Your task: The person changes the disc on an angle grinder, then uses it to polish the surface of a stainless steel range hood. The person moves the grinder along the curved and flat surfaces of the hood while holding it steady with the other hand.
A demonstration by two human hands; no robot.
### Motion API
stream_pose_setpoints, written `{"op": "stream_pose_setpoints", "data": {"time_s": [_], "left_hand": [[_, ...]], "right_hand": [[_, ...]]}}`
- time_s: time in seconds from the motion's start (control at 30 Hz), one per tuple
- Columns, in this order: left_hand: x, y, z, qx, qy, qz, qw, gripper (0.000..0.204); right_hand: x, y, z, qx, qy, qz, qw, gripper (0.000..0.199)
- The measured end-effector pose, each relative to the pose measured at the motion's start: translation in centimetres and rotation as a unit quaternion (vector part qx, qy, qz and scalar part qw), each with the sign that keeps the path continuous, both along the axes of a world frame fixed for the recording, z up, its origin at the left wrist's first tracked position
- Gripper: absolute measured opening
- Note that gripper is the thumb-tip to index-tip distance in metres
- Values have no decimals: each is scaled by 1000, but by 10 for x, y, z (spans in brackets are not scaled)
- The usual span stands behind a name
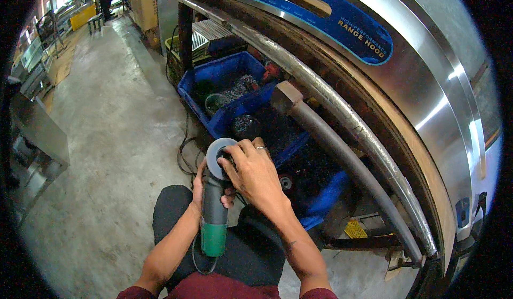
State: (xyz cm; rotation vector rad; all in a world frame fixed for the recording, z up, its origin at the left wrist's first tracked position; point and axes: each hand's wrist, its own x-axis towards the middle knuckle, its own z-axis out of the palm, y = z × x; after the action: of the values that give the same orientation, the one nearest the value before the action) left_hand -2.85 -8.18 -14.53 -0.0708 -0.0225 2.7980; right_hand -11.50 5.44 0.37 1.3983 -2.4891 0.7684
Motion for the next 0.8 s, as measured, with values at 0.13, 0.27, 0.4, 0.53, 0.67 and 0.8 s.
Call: {"op": "stream_pose_setpoints", "data": {"time_s": [0.13, 0.27, 0.4, 0.53, 0.67, 0.8], "left_hand": [[2, 5, -5, 14, 11, -12, 1000, 89], [1, 2, 0, 28, -2, -24, 999, 91], [2, 2, 0, 37, 6, -21, 999, 91], [-2, 2, -6, 29, 9, -21, 999, 89], [-2, 4, 0, 44, 21, -17, 999, 91], [1, 5, -3, 22, 4, -4, 1000, 92]], "right_hand": [[-3, 0, -4, -15, 16, 45, 999, 22], [-13, 14, 12, -130, -89, 19, 987, 19], [-6, 8, 7, -66, -50, 22, 996, 18], [-3, 3, -5, -38, -49, 32, 998, 15], [-8, 13, 4, -126, -94, 59, 986, 23], [-2, 7, 2, -70, -103, -5, 992, 13]]}}
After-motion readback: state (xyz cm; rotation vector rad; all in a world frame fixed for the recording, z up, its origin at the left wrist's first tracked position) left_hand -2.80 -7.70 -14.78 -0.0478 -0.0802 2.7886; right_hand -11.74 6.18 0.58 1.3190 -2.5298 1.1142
